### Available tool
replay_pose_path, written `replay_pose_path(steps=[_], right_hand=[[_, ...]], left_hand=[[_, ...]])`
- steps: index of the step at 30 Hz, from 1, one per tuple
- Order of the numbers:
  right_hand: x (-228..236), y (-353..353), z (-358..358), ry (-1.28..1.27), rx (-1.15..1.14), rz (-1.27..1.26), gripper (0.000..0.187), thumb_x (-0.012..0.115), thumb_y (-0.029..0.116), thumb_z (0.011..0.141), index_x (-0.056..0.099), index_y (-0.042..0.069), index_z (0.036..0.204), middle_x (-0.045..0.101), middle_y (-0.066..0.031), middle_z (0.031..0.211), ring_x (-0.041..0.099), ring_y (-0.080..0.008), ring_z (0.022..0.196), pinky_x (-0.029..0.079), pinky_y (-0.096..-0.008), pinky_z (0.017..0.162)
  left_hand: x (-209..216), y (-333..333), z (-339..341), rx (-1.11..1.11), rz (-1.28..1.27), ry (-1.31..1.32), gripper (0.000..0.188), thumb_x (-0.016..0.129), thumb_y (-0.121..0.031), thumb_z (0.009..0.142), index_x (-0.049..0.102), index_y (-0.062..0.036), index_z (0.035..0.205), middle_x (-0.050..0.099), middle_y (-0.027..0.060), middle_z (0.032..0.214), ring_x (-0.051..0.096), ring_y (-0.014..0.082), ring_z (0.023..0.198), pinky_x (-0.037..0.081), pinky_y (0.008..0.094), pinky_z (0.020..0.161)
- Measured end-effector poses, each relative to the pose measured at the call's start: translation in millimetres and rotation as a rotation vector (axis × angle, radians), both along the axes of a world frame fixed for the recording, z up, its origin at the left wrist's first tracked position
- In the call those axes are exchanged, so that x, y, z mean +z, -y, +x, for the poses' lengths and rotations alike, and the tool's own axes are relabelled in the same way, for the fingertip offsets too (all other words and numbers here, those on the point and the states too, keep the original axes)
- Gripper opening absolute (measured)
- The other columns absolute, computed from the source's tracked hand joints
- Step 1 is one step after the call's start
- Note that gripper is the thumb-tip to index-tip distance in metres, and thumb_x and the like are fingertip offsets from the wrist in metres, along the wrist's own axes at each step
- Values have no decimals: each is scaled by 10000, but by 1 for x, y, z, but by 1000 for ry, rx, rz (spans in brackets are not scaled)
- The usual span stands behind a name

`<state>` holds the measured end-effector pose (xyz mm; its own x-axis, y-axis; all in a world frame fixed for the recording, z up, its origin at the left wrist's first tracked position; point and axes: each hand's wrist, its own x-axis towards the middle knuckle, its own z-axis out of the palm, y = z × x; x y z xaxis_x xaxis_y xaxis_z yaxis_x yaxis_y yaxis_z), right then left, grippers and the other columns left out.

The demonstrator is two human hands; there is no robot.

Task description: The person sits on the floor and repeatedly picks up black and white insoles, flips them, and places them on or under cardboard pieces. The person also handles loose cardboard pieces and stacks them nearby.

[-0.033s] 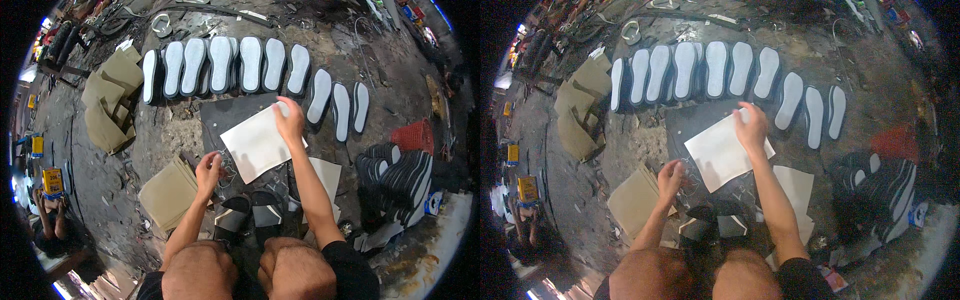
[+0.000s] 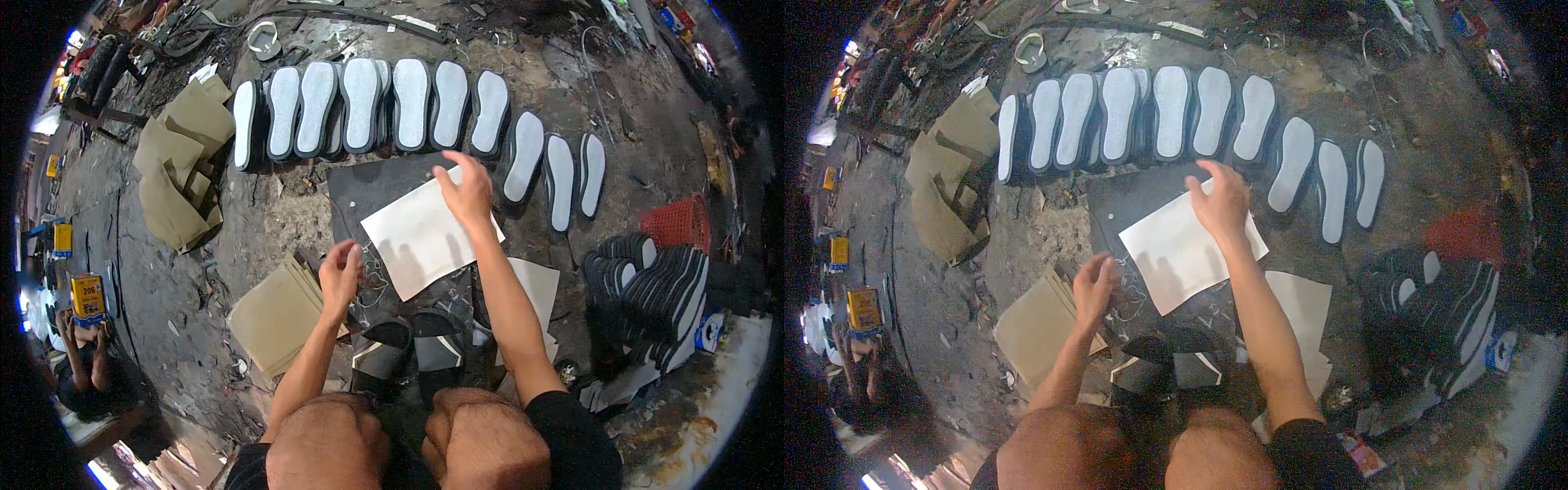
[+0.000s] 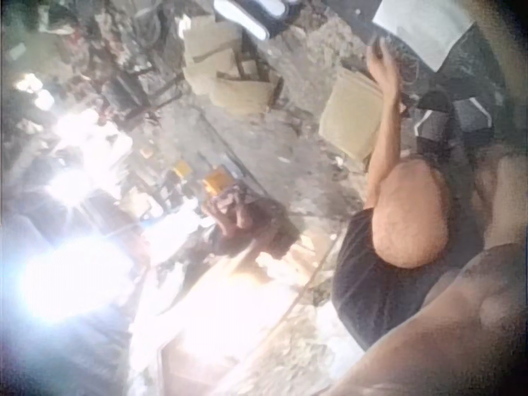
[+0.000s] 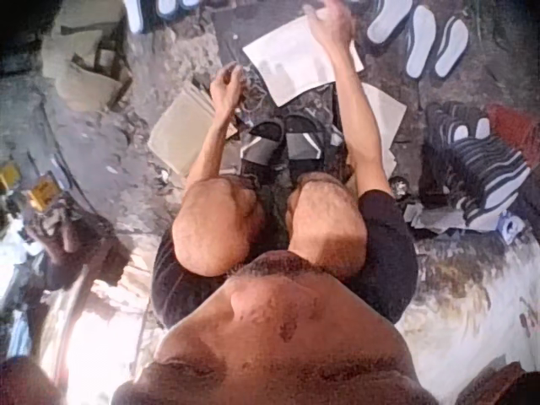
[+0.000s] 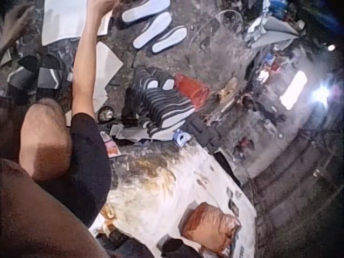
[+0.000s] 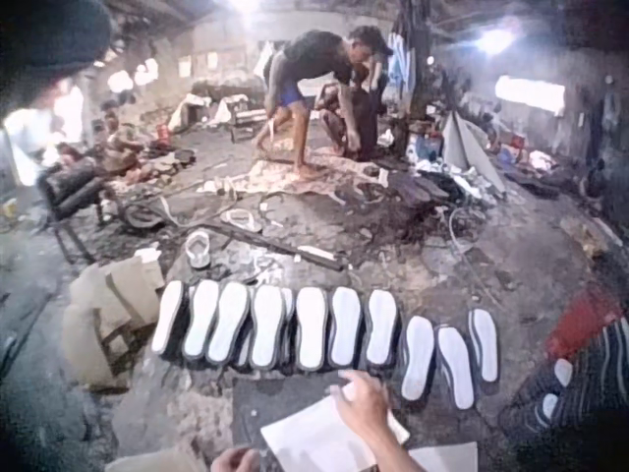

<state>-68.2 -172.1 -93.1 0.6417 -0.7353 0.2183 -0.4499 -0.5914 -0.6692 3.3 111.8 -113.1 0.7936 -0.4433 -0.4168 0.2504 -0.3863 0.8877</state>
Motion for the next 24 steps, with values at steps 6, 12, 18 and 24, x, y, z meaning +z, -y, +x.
replay_pose_path(steps=[6, 12, 18, 24], right_hand=[[-13, 13, -8, -515, 384, -298, 776, 788, 292, 820, 457, 184, 1513, 489, -155, 1515, 456, -359, 1397, 310, -550, 1185], [-13, 19, -70, -382, -27, -6, 702, 770, 259, 835, 477, 128, 1459, 575, -208, 1369, 566, -386, 1228, 451, -491, 1030], [-29, -5, -118, -227, -163, 342, 513, 680, 119, 899, 540, 24, 1383, 667, -174, 1215, 655, -288, 1059, 501, -401, 948], [13, -57, -109, 634, -202, 1153, 621, 575, -38, 885, 425, 24, 1484, 585, -173, 1327, 617, -242, 1179, 501, -371, 1001]], left_hand=[[3, 29, 30, -86, 80, 263, 523, 746, -291, 902, 618, -10, 1325, 686, 140, 1196, 660, 219, 996, 532, 365, 882], [-15, 9, -66, -182, 244, -14, 894, 859, -203, 788, 372, 4, 1508, 552, 148, 1198, 581, 193, 895, 539, 334, 803], [-22, 30, -89, 136, -46, -363, 906, 801, -74, 841, 250, -32, 1559, 564, 185, 1280, 647, 240, 1003, 555, 341, 826], [-3, 16, -45, 288, -254, -310, 529, 766, -77, 877, 566, -29, 1365, 655, 70, 1102, 607, 136, 970, 499, 290, 860]])
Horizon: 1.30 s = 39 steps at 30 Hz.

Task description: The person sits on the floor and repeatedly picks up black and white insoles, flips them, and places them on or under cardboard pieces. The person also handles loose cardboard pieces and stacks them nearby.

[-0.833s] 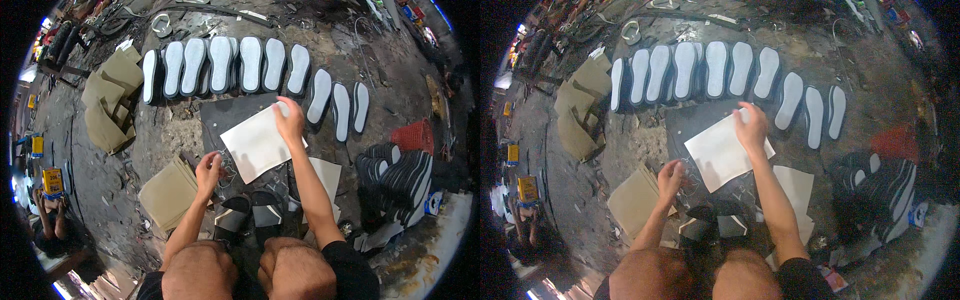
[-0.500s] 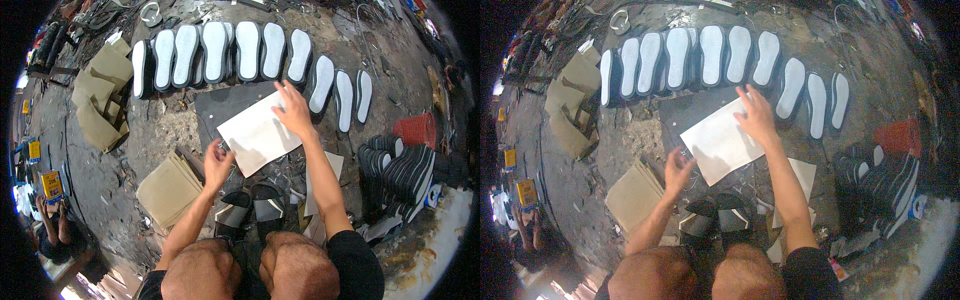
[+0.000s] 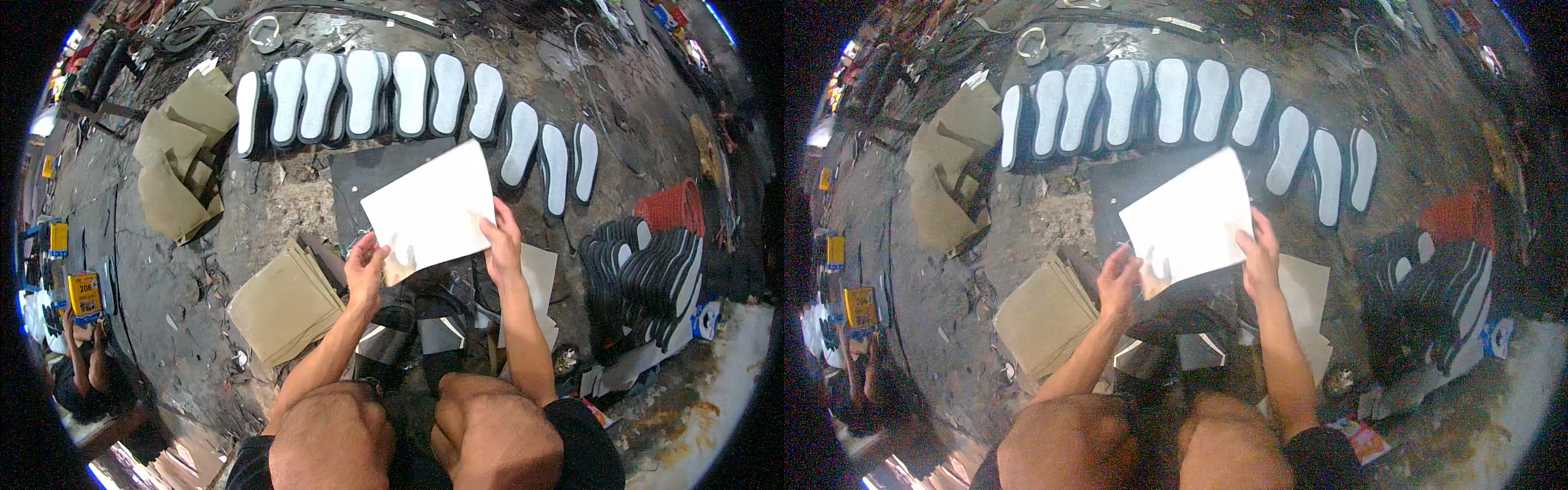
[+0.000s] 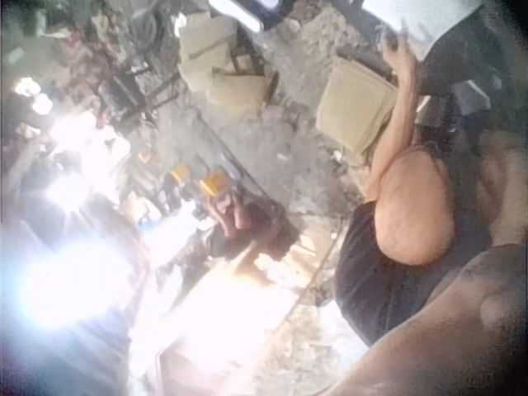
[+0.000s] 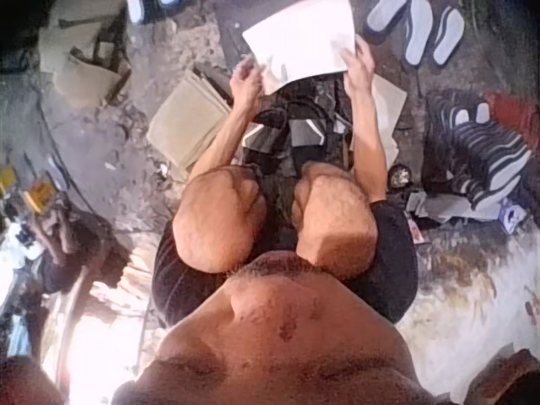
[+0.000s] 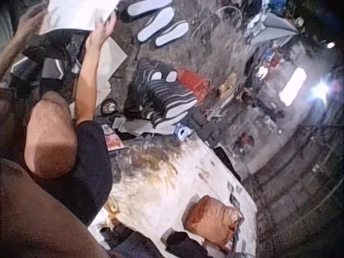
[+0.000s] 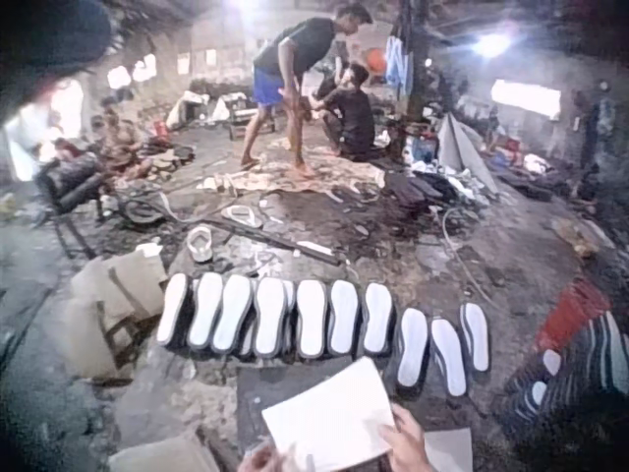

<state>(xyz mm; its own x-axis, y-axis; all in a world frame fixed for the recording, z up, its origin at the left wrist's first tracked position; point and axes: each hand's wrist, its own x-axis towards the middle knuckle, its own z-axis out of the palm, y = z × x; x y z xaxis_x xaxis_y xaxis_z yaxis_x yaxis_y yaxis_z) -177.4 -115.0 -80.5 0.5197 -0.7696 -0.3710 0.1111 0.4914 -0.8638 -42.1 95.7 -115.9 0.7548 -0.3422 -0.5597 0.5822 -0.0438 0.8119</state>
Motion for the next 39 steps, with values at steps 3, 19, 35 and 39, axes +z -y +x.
replay_pose_path(steps=[3, 19, 35, 39], right_hand=[[-58, -31, -53, -420, 161, -407, 663, 686, 37, 877, 436, 56, 1491, 556, -200, 1353, 605, -286, 1203, 519, -368, 991], [-28, 24, 291, -804, 747, -1789, 737, 845, 261, 720, 561, 72, 1373, 539, -138, 1382, 516, -334, 1278, 454, -447, 1056], [101, 116, 340, -495, 154, -1841, 363, 627, 194, 944, 591, 93, 1291, 729, -189, 1012, 711, -359, 952, 580, -460, 806], [153, 145, 316, 152, -447, -1330, 223, 652, 90, 936, 668, 0, 1139, 696, -120, 1066, 663, -215, 979, 527, -344, 887]], left_hand=[[17, 1, 23, -57, 71, 378, 362, 722, -124, 925, 646, -26, 1265, 664, 52, 1111, 613, 135, 990, 500, 304, 879], [-6, 74, 151, 82, 111, 623, 257, 581, -65, 983, 678, -16, 1217, 709, 90, 1125, 653, 148, 985, 516, 296, 888], [-39, 140, 180, -665, 652, 1510, 675, 663, -374, 932, 463, -38, 1482, 388, 196, 1562, 348, 416, 1458, 344, 498, 1162], [-38, 135, 161, -629, 606, 1582, 639, 696, -279, 899, 482, -48, 1454, 395, 209, 1552, 370, 420, 1437, 344, 514, 1163]])
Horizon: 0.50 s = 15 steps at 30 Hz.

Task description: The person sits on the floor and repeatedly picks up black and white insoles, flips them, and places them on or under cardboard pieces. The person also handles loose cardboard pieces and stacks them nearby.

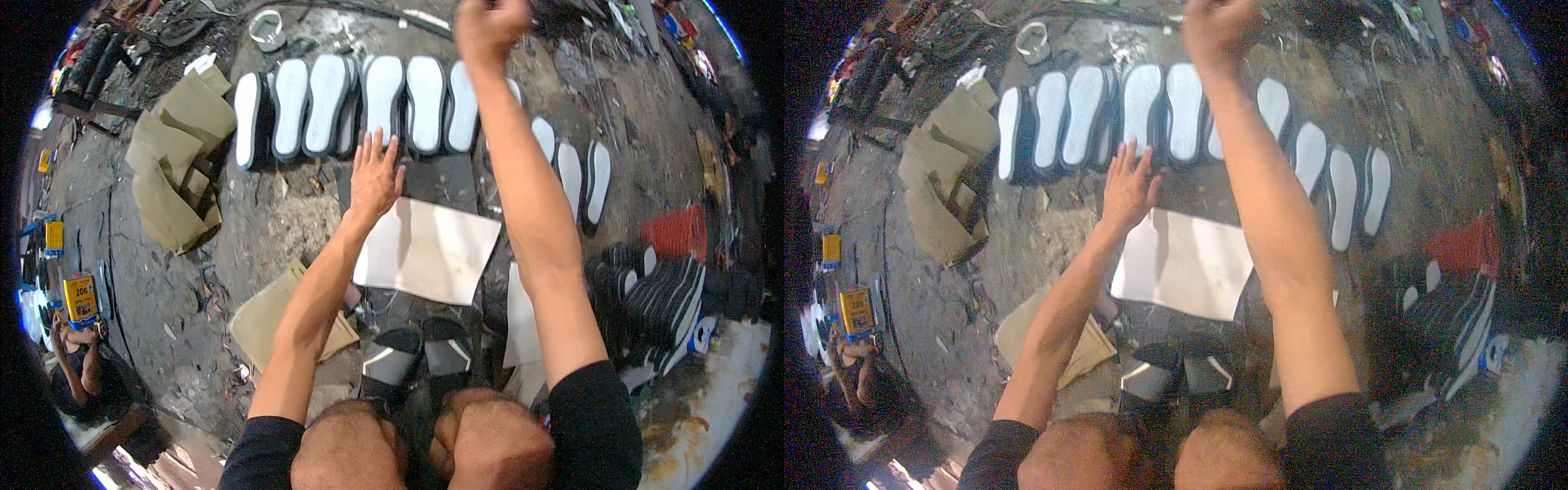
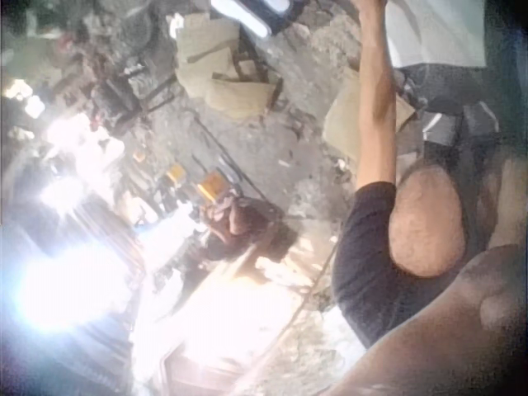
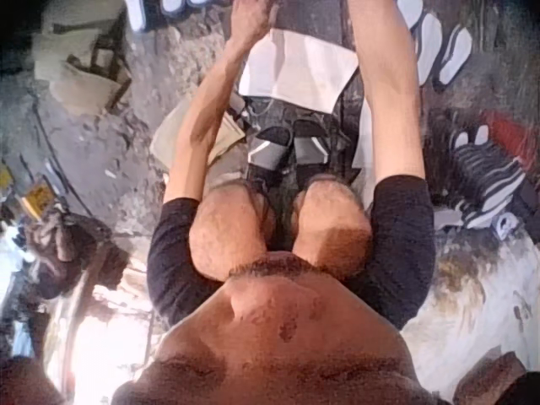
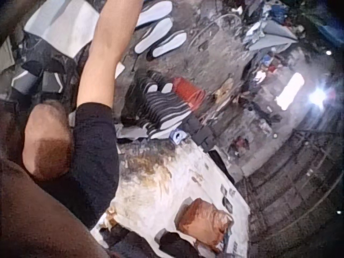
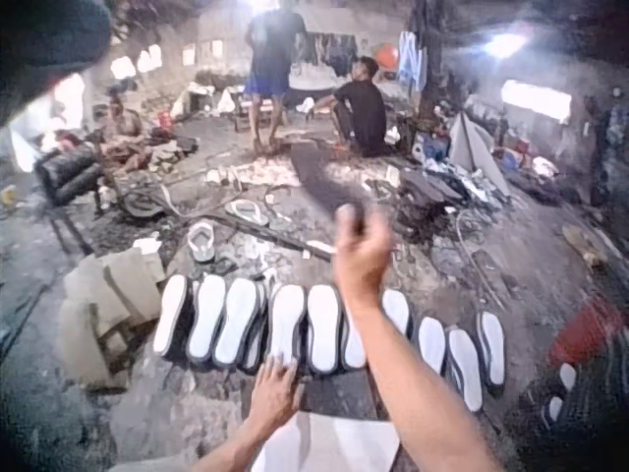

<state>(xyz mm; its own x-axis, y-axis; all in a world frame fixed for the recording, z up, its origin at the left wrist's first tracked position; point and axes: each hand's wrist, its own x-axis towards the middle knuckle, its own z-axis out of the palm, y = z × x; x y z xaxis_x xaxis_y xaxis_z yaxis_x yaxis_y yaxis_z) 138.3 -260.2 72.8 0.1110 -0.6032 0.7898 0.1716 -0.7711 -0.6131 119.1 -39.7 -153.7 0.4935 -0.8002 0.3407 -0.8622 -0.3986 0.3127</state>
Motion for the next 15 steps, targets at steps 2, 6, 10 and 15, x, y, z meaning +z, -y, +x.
replay_pose_path(steps=[2, 6, 10, 15], right_hand=[[8, -17, -56, 263, 204, 408, 235, 705, 153, 926, 679, 6, 1107, 698, -104, 1003, 660, -188, 921, 530, -337, 835], [-11, -56, -178, -192, 375, 601, 373, 814, 89, 807, 664, 34, 1143, 719, -72, 1048, 686, -216, 957, 537, -354, 888], [-29, -90, -274, -173, 325, 966, 413, 849, 91, 775, 673, 17, 1142, 706, -56, 1105, 652, -186, 981, 504, -343, 909], [-44, -90, -355, -5, -3, 1062, 351, 782, 184, 877, 662, 32, 1171, 686, -65, 1144, 629, -192, 1045, 473, -391, 937]], left_hand=[[21, -38, -32, -212, -15, -136, 643, 752, -203, 842, 507, -78, 1423, 422, 218, 1525, 389, 420, 1423, 358, 527, 1155], [28, -93, -100, -680, 354, -199, 898, 909, -372, 645, 492, -148, 1408, 540, 178, 1365, 503, 396, 1316, 420, 489, 1121], [25, -69, -77, -782, 493, -396, 670, 832, -318, 739, 550, -147, 1322, 563, 139, 1369, 583, 365, 1216, 528, 463, 982], [40, -2, -8, -383, 642, -952, 275, 755, -216, 869, 770, -61, 1095, 765, 81, 933, 711, 186, 862, 576, 342, 752]])
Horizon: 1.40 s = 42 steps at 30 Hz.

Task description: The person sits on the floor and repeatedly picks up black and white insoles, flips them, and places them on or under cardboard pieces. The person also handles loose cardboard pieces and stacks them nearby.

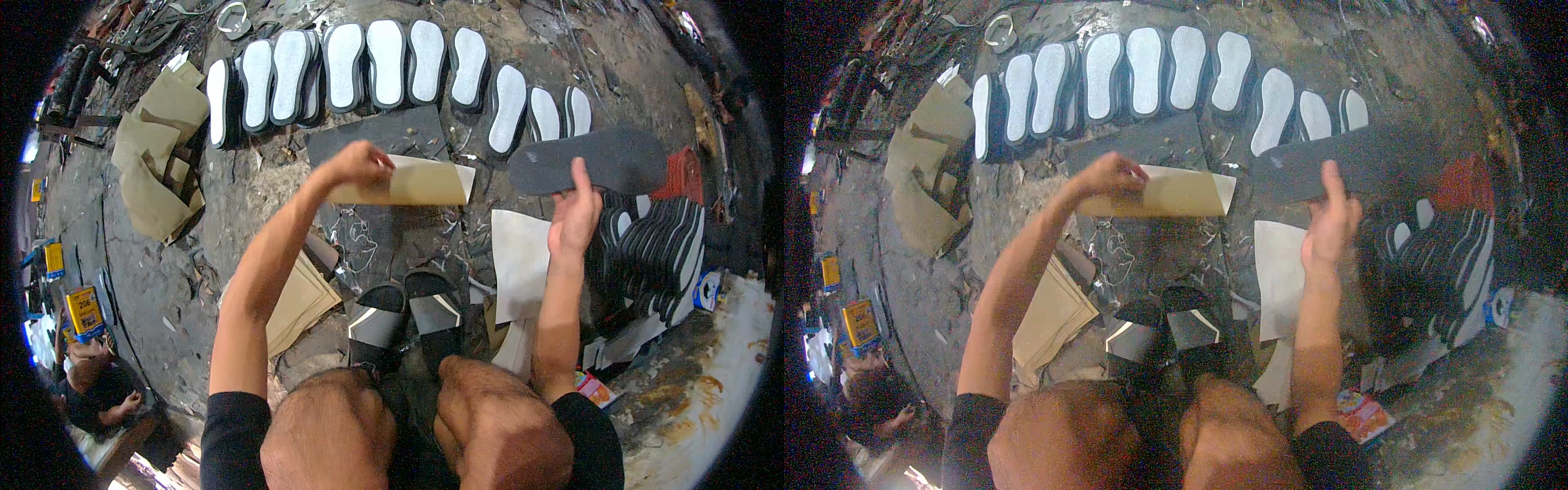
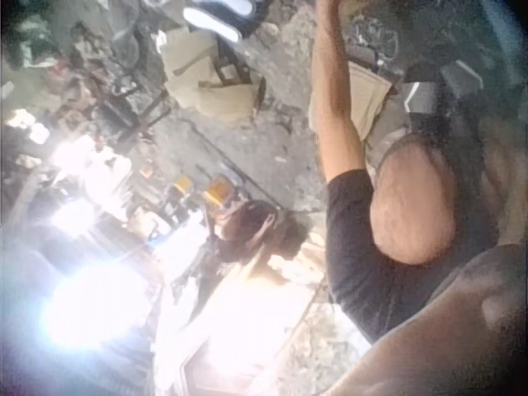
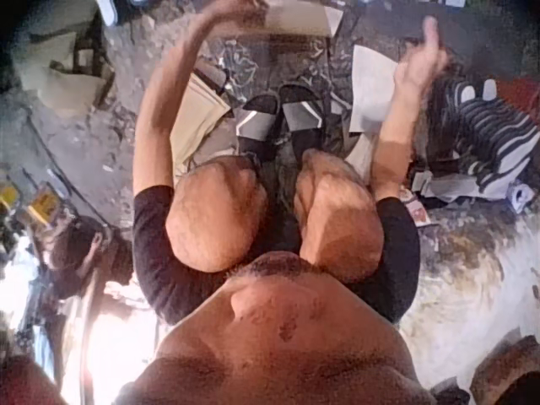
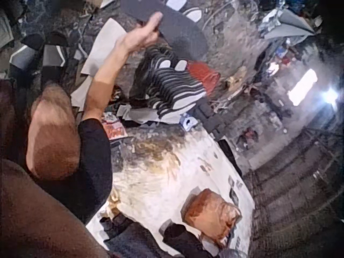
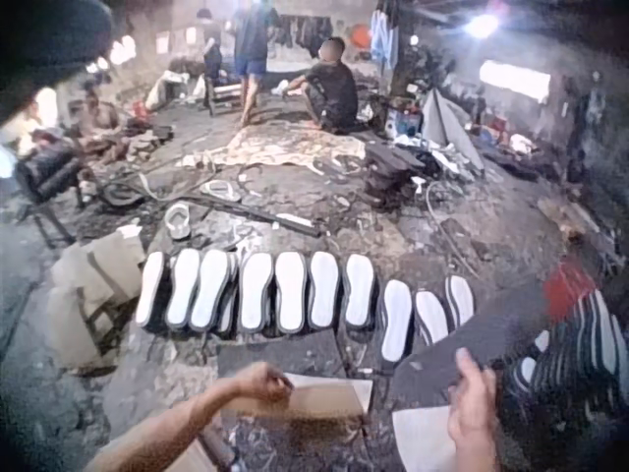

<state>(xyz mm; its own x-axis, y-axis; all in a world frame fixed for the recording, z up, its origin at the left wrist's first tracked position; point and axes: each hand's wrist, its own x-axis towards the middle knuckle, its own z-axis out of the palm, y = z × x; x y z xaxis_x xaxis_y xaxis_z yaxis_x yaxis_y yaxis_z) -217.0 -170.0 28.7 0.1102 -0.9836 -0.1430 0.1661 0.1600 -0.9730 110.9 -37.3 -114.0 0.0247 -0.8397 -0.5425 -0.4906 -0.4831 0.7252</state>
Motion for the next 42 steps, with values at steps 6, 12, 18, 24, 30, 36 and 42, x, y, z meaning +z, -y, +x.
replay_pose_path(steps=[6, 12, 18, 24, 30, 36, 42], right_hand=[[0, -11, -17, 26, -34, 15, 320, 753, 216, 911, 665, 30, 1157, 682, -61, 1126, 626, -197, 1025, 465, -375, 902], [-30, -17, -11, -38, 78, -58, 247, 740, 136, 921, 669, 47, 1139, 672, -33, 1132, 610, -158, 1053, 455, -366, 955], [-58, -72, 29, 68, 204, 113, 392, 834, 96, 828, 665, 50, 1179, 687, -57, 1127, 670, -189, 950, 570, -350, 822], [-89, -108, 35, 174, 107, 479, 487, 772, 82, 874, 574, 52, 1319, 668, -40, 1152, 642, -163, 1041, 575, -387, 806], [-148, -95, -12, -259, 388, 358, 638, 797, 11, 818, 532, -28, 1397, 626, -205, 1252, 691, -239, 991, 625, -324, 739], [-167, -107, -20, -303, 391, 251, 635, 799, -10, 815, 554, 51, 1398, 523, -268, 1379, 694, -259, 1024, 634, -301, 714], [-169, -112, -24, -303, 398, 202, 609, 789, -3, 827, 534, 50, 1377, 530, -251, 1348, 694, -248, 1012, 630, -294, 705]], left_hand=[[2, 16, 17, 60, 274, -310, 320, 703, -179, 938, 701, -91, 1246, 717, 69, 1080, 677, 169, 917, 556, 329, 758], [11, -3, -1, 60, 255, -550, 497, 671, -169, 979, 516, -86, 1444, 662, 128, 1227, 647, 204, 943, 556, 361, 747], [49, -41, -58, 296, -275, -555, 788, 786, -340, 891, 434, -32, 1525, 560, 192, 1436, 595, 256, 1223, 483, 401, 1046], [52, -131, -107, 895, -175, -640, 381, 799, -137, 884, 676, 65, 1184, 715, 115, 1029, 703, 177, 871, 607, 301, 802], [6, -167, -121, 1220, -96, -415, 437, 828, -107, 849, 674, 71, 1216, 714, 124, 1010, 705, 169, 823, 616, 286, 701], [-16, -175, -133, 1001, -166, 163, 412, 797, -174, 858, 706, 60, 1185, 731, 174, 990, 718, 201, 795, 572, 324, 722], [-18, -172, -139, 879, -277, 376, 396, 781, -180, 840, 718, 39, 1164, 685, 222, 918, 687, 305, 776, 540, 393, 740]])
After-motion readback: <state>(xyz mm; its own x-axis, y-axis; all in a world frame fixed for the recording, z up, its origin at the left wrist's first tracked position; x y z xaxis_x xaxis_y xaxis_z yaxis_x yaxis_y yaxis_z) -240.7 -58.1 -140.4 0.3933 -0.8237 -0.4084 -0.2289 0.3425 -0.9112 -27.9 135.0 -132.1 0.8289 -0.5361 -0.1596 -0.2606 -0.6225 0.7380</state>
